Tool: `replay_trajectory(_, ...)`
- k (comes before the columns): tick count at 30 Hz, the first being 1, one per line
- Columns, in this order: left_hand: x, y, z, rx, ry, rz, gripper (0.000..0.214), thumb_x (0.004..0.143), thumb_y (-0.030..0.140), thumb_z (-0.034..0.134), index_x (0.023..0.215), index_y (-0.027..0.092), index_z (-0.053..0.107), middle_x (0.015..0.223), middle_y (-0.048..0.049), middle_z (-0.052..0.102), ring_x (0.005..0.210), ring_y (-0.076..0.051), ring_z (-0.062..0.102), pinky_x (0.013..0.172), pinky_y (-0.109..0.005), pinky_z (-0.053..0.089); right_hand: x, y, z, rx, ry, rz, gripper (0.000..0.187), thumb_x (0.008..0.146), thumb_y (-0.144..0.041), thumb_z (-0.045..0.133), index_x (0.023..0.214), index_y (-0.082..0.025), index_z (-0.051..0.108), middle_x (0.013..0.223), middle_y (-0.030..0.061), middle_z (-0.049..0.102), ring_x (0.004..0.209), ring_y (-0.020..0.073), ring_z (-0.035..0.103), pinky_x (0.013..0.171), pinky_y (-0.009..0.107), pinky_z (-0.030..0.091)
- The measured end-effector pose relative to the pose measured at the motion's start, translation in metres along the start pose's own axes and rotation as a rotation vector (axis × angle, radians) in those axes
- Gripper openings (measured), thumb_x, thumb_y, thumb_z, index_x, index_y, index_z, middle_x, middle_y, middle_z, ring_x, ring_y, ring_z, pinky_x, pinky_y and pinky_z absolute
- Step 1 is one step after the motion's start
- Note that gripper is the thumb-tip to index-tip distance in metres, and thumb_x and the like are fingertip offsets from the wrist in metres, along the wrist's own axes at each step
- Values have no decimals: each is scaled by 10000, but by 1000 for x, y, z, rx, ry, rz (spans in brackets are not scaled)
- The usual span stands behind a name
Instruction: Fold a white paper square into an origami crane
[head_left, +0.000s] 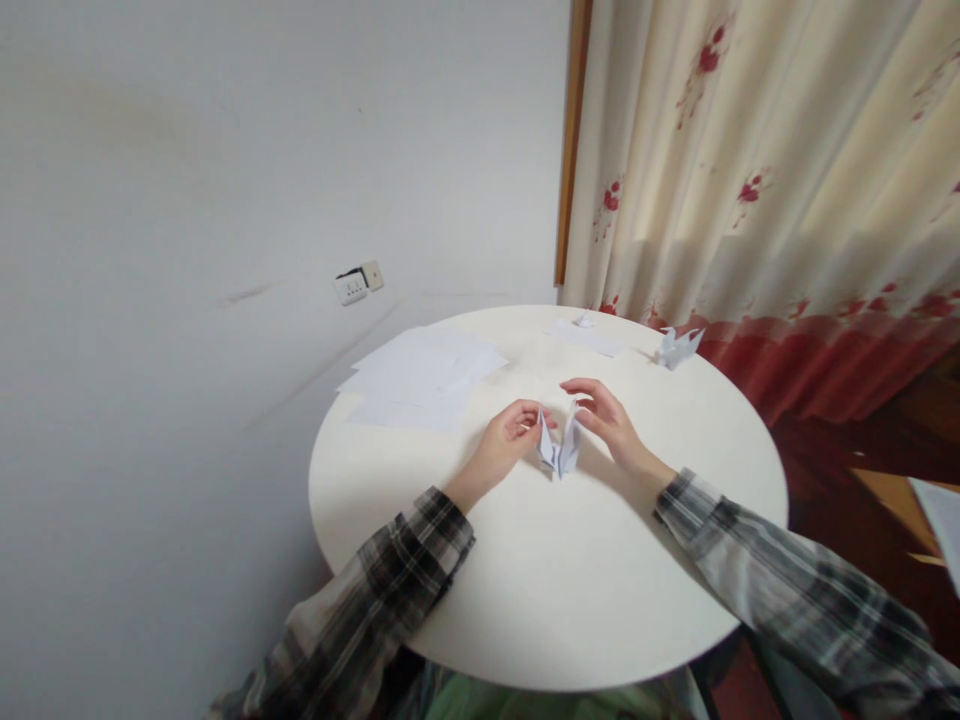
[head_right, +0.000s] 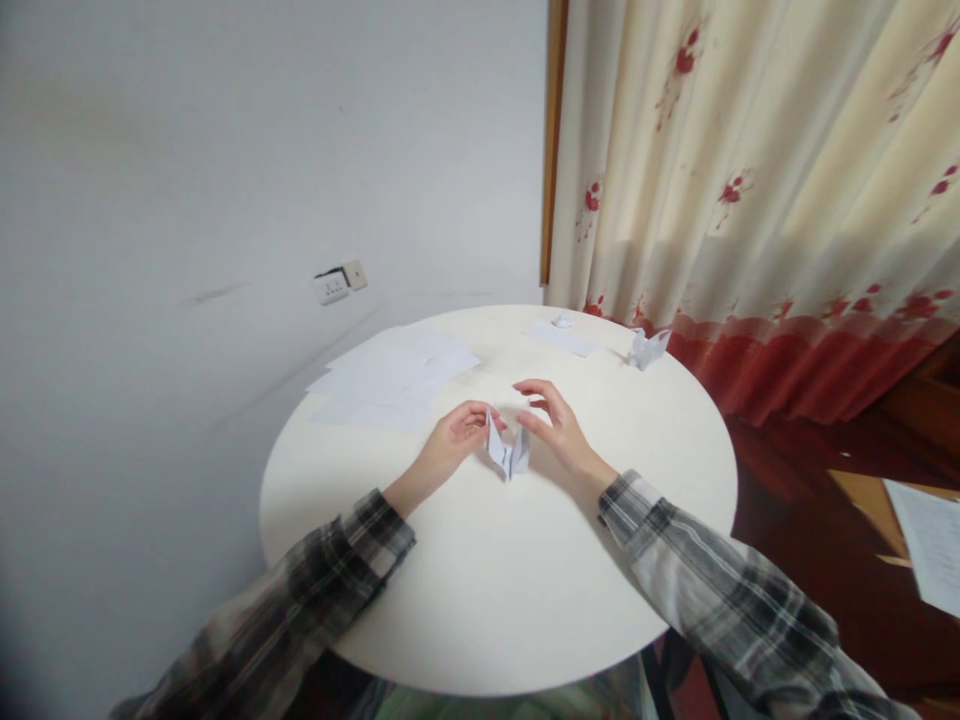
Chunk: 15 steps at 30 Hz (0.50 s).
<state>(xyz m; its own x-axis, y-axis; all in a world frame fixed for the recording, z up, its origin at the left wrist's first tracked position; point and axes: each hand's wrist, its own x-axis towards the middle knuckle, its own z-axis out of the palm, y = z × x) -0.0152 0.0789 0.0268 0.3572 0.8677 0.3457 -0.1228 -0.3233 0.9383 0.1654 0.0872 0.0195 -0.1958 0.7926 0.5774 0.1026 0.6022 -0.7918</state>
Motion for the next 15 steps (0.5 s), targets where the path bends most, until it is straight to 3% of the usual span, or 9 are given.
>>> replay_trajectory(6, 0, 5, -2, 263, 26, 158, 69, 767, 150, 539, 819, 153, 583, 831, -32, 588, 773, -135, 559, 712, -247, 440, 2, -16, 8, -274, -39, -89, 195, 744, -383, 640, 867, -235, 617, 1175, 78, 508, 1144, 226, 428, 991, 426, 311)
replay_trajectory(15, -1, 12, -4, 472, -16, 261, 150, 762, 81, 518, 804, 166, 634, 813, -37, 625, 787, -149, 580, 725, -253, 446, 4, -17, -1, -324, -112, -96, 69, 720, -309, 671, 732, -241, 676, 1156, 51, 554, 1126, 233, 434, 981, 440, 300)
